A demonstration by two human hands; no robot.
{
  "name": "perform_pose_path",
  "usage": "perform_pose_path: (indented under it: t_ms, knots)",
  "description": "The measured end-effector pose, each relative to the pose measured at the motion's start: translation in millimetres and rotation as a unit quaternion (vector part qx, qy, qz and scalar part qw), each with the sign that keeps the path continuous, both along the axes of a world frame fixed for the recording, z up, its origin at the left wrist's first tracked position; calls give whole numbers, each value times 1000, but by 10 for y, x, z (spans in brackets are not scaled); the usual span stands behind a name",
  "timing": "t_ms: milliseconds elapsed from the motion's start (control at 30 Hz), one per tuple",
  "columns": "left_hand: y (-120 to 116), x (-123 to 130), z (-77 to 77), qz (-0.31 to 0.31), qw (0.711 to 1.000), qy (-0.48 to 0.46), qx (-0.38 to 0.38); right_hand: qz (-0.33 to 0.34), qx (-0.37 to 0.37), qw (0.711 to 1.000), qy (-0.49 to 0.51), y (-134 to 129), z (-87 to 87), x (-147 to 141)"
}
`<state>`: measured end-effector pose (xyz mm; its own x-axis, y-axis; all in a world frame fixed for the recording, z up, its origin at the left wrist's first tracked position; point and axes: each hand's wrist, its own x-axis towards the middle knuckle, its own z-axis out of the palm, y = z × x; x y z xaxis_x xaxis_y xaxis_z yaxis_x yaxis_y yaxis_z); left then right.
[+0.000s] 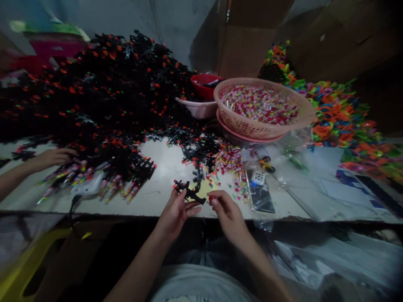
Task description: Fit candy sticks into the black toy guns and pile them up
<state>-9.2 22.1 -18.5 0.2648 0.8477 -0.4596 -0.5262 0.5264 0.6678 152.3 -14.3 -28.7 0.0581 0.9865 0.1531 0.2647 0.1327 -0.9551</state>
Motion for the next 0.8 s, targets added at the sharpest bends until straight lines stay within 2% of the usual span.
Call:
perform_pose_path:
  t_ms: [100,167,233,433,667,800]
  knots:
    - [-65,85,12,9,999,25,39,-47,-4,998,40,-150,-90,-153]
    - [-103,119,6,3,997,40,63,-89,2,994,56,-179,-140,-168]
    - [-130,137,3,4,996,48,77,-103,2,993,58,-187,-157,-145]
    - [-173,143,8,18,993,64,98,-75,-3,997,19,-223,-66,-92]
    - [-213,126,-49,20,987,93,128,-25,-19,991,-128,-229,79,-62]
    - [-220,121,-37,22,985,109,135,10,-21,985,-172,-214,153,-19]
